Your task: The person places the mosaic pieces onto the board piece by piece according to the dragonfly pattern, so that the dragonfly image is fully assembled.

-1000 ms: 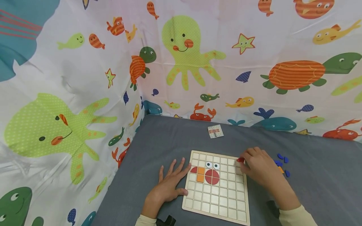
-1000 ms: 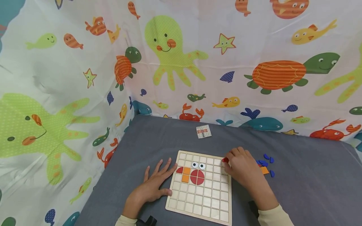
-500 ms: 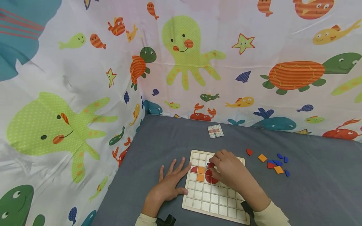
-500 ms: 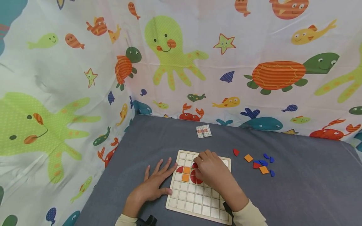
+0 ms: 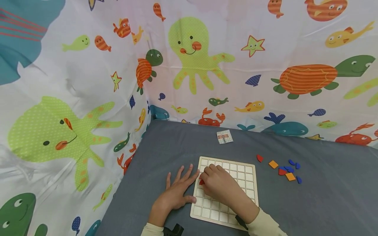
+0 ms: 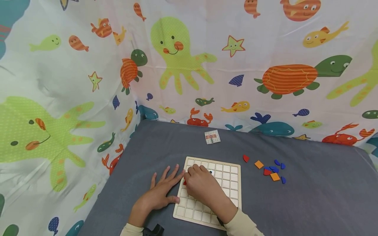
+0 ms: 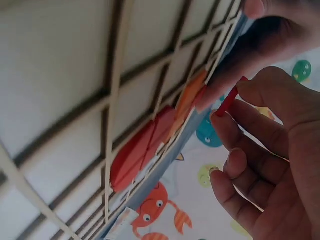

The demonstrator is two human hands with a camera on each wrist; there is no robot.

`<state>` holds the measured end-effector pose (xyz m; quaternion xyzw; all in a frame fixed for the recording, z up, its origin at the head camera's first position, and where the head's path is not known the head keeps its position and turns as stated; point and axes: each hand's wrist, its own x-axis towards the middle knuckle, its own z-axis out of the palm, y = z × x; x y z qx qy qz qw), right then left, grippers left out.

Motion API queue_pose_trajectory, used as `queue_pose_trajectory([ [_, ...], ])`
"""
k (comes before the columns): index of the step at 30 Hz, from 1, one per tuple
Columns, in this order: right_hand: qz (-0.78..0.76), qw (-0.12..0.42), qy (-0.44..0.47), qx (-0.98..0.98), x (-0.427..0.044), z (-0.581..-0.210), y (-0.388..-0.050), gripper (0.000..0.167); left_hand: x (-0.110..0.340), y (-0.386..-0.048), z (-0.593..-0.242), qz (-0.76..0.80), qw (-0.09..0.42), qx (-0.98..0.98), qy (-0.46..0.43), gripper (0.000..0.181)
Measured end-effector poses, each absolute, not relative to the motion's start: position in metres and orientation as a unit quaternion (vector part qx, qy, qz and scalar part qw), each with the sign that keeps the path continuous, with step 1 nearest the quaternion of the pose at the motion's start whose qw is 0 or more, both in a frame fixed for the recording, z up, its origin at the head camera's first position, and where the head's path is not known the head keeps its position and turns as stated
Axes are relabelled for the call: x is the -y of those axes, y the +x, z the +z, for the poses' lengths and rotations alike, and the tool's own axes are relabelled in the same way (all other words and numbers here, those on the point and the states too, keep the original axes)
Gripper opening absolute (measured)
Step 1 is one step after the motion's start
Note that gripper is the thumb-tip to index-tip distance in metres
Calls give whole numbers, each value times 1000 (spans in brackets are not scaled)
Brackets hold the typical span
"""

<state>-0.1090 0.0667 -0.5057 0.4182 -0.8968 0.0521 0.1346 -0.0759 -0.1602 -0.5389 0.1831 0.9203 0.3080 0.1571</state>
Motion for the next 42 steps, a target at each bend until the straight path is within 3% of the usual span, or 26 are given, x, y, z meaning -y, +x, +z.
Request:
queue_pose_trajectory([
  [7, 9, 123, 429, 895, -57, -510, -105, 17, 158, -76, -534, 305, 169, -921, 172, 101],
  [21, -14, 159, 435, 886, -52, -519, -98, 15, 161, -75, -539, 312, 165, -919, 176, 102],
  [31, 47, 150, 409, 899, -70, -511, -85, 13, 161, -77, -546, 311, 160, -921, 174, 102],
  [42, 40, 139, 412, 900, -72, -517, -71, 25, 157, -76, -532, 281, 173, -930, 163, 99],
])
